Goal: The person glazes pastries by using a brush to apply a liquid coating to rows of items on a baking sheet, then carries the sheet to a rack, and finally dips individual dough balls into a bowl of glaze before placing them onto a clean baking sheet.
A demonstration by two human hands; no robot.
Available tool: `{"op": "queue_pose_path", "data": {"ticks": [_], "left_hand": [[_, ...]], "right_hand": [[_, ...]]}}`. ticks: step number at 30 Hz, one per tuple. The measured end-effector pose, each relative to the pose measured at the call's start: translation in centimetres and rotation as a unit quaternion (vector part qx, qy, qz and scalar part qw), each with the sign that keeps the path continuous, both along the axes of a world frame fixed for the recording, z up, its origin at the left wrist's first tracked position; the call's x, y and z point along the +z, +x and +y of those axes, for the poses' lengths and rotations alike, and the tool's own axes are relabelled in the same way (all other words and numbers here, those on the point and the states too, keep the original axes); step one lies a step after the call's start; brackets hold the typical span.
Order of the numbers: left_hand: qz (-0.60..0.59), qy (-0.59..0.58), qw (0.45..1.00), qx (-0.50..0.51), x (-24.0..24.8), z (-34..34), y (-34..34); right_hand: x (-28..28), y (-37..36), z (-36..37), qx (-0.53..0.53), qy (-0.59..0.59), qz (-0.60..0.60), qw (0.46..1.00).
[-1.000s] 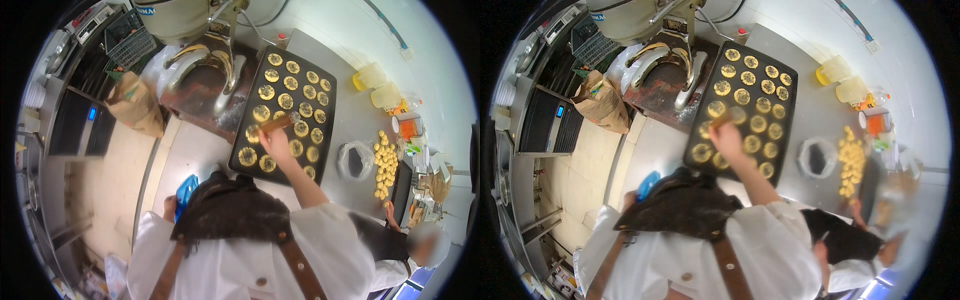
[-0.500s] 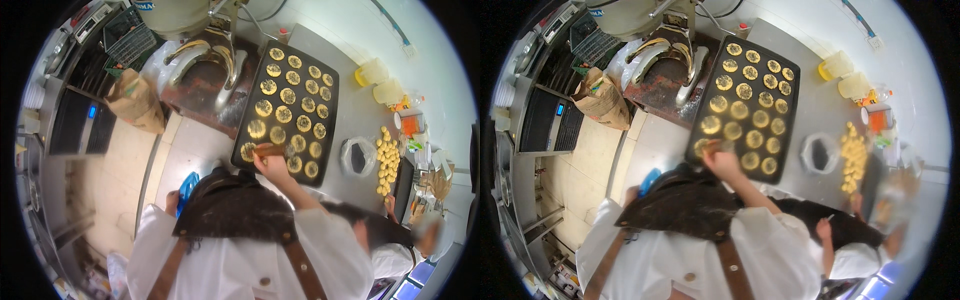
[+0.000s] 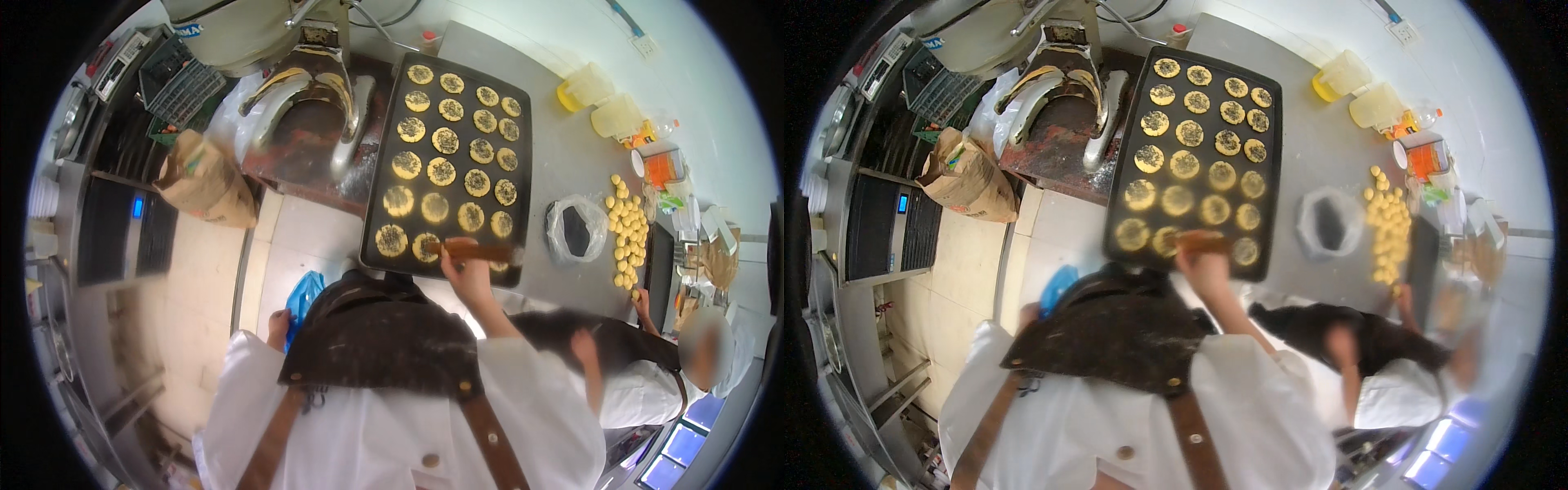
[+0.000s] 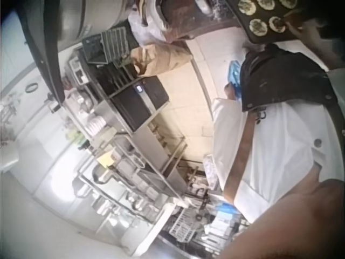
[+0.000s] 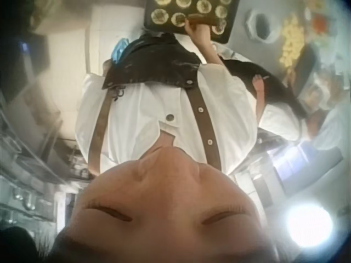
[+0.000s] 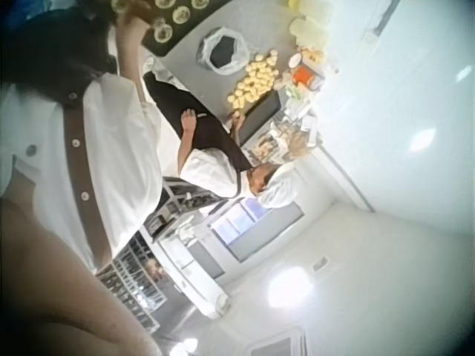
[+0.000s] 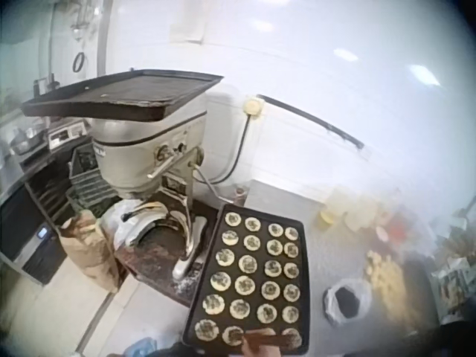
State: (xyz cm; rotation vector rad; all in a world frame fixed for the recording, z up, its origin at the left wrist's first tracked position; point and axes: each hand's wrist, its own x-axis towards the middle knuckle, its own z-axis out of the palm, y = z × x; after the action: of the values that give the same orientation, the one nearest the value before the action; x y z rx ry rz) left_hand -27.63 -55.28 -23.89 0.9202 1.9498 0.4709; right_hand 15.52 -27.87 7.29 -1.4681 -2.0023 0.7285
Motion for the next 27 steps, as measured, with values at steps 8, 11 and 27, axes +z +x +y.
{"op": "queue_pose_path", "data": {"ticks": [8,11,27], "left_hand": [[-0.022,0.007,1.000,-0.003,-0.6,1.5,-0.8],[-0.002,-0.001,1.000,-0.025,-0.2,2.5,-0.9],[-0.029,0.011,0.999,0.033,3.7,5.6,-0.2]], "right_hand": [[1.8,1.9,0.0,-0.065,-0.005,0.062,0.996],[1.9,5.9,-0.1,-0.138,-0.026,0.101,0.985],[0.6,11.7,-1.1,-0.228,0.026,0.032,0.973]]}}
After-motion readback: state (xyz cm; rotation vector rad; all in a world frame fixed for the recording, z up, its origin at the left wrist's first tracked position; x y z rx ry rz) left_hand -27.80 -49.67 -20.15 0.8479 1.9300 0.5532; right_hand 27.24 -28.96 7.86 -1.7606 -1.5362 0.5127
